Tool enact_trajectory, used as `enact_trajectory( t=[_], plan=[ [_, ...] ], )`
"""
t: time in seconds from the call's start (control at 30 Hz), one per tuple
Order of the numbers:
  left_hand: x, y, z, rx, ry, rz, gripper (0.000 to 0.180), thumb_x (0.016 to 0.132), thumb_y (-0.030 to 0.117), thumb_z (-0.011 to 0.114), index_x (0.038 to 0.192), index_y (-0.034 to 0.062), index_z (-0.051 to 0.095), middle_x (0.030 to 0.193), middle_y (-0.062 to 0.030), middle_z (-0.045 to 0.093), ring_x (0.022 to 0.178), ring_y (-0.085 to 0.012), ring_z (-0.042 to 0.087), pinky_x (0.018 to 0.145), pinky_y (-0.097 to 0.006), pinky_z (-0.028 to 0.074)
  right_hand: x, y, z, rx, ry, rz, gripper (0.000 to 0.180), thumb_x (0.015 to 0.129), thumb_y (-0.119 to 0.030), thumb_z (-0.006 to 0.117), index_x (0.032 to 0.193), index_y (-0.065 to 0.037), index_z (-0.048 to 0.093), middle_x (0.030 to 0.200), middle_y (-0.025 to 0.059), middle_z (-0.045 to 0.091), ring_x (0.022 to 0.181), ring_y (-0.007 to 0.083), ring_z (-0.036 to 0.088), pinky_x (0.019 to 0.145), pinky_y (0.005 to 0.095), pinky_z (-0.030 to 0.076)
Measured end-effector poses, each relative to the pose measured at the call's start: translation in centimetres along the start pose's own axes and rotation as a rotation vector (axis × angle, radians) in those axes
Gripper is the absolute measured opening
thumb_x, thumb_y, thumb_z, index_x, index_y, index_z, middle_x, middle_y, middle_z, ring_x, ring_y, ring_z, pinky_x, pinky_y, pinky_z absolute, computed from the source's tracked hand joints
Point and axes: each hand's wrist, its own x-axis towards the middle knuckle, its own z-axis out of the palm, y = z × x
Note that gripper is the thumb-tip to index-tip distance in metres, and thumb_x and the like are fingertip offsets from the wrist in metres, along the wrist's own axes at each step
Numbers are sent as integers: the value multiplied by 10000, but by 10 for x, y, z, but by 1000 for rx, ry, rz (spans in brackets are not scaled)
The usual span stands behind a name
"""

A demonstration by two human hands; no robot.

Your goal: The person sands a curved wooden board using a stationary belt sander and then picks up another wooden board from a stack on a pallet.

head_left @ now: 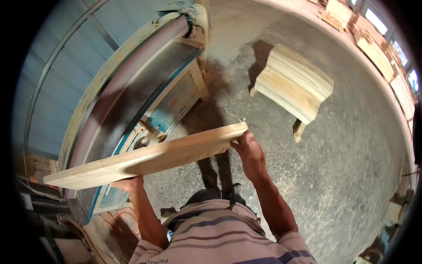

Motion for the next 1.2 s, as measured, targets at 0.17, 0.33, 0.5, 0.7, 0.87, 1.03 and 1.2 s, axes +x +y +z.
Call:
enact_trajectory(
  t=[0.17, 0.33, 0.5, 0.7, 0.87, 1.03, 1.2],
  plan=[
    [39, 7, -52, -172, -69, -88, 629, 840, 544, 321, 1265, 105, 472, 1257, -98, 505, 1161, -297, 479, 971, -468, 392, 23, -5, 30, -385, -65, 6, 470, 944, -247, 412, 1315, 38, 370, 1250, 92, 460, 1163, 166, 413, 1002, 304, 310],
    [74, 4, -100, -205, -55, -50, 645, 840, 548, 311, 1272, 93, 460, 1272, -123, 485, 1175, -304, 458, 970, -463, 388, 35, 4, 68, -482, -175, -137, 407, 938, -154, 451, 1295, 38, 411, 1260, 88, 470, 1161, 158, 411, 991, 288, 300],
    [62, 0, -69, -237, 227, -48, 650, 838, 549, 308, 1278, 93, 453, 1273, -123, 483, 1166, -309, 462, 969, -455, 388, 55, 33, 81, -502, -109, -260, 322, 933, -123, 447, 1228, -4, 499, 1172, 52, 524, 1085, 138, 456, 950, 288, 340],
    [105, 14, -126, -284, 112, 26, 631, 848, 552, 303, 1278, 113, 450, 1254, -89, 497, 1154, -288, 471, 961, -439, 394, 78, 67, 116, -490, -31, -151, 348, 927, -191, 444, 1226, -18, 486, 1124, 41, 526, 1028, 135, 459, 891, 283, 365],
    [107, 6, -118, -302, 402, 12, 743, 850, 630, 221, 1381, 117, 300, 1425, -77, 300, 1293, -261, 295, 1038, -405, 254, 101, 84, 121, -440, 75, -106, 365, 918, -244, 457, 1202, -19, 503, 1078, 39, 517, 962, 135, 460, 839, 283, 375],
    [104, -2, -114, -249, 445, 27, 753, 863, 620, 276, 1394, 86, 260, 1436, -95, 272, 1287, -273, 288, 1048, -379, 240, 139, 101, 131, -477, 12, -111, 392, 935, -291, 459, 1188, 3, 511, 1096, 83, 540, 1010, 167, 483, 885, 309, 388],
    [114, -32, -94, -150, 601, 9, 579, 894, 609, 313, 1081, 91, 493, 973, -92, 549, 893, -238, 526, 758, -367, 456, 214, 115, 130, -686, -93, -93, 376, 936, -288, 443, 1109, 32, 537, 1032, 85, 556, 940, 162, 492, 837, 301, 397]
  ],
)
